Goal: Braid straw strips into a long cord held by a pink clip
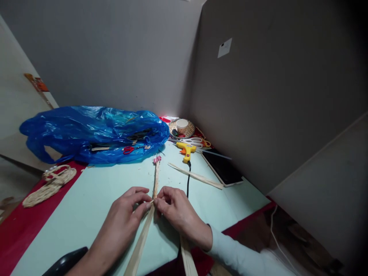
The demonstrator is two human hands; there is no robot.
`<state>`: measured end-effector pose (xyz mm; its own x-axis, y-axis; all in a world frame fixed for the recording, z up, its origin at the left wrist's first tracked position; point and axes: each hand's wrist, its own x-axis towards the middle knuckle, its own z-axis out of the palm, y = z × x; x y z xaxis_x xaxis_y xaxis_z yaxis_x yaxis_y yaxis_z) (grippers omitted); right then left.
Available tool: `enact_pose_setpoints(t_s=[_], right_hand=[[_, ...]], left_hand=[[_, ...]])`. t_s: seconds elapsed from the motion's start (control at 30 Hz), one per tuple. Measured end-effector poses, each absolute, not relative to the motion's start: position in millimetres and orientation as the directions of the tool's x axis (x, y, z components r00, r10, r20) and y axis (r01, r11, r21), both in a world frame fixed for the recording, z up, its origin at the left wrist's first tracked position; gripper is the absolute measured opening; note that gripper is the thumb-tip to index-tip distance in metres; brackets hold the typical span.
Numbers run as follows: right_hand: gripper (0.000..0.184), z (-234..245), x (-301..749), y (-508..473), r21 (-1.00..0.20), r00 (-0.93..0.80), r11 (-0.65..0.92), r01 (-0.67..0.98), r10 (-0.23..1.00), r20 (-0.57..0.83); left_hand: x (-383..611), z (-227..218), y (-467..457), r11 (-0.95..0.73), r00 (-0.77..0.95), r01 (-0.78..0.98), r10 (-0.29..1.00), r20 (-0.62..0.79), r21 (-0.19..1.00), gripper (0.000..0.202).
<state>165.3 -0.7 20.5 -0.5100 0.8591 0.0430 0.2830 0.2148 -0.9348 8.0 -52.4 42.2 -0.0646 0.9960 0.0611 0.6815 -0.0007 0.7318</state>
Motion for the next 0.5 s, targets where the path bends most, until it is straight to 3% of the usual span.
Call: enact_pose_setpoints(t_s=[0.1, 0.2, 0.3, 0.37, 0.43, 0.5], right_hand=[[0.015, 18.6, 163.5, -2.3, -0.95, -0.51, 0.209, 0.232, 0.858, 0.064], [0.014, 18.1, 162.1, -2.7, -0.974, -0.511, 0.163, 0.158, 0.857, 0.061], [0.013, 18.1, 163.2, -1.6, -0.997, -0.529, 0.059, 0.042, 0.848, 0.028], [0.011, 18.7, 165.5, -0.5, -1.0, -0.541, -0.004, -0.016, 0.841, 0.005], [0.01, 20.4, 168.5, 0.0, -0.996, -0.563, -0.061, -0.058, 0.826, -0.018], [0.013, 23.4, 171.3, -0.5, -0.987, -0.6, -0.113, -0.116, 0.8, -0.021]], left_hand=[[9.1, 59.2, -53.5, 0.025, -0.047, 0.781, 0.999, 0.018, 0.625, 0.026], [16.9, 68.8, -58.4, 0.078, -0.063, 0.785, 0.997, -0.047, 0.615, 0.026], [26.2, 61.5, -70.5, -0.004, -0.037, 0.843, 0.997, 0.067, 0.539, 0.029], [31.3, 47.6, -80.4, -0.133, 0.041, 0.915, 0.97, 0.24, 0.382, 0.031], [36.2, 30.7, -89.4, -0.25, 0.173, 0.957, 0.902, 0.396, 0.151, 0.036], [42.7, 16.5, -96.2, -0.319, 0.321, 0.945, 0.852, 0.413, -0.077, 0.046]])
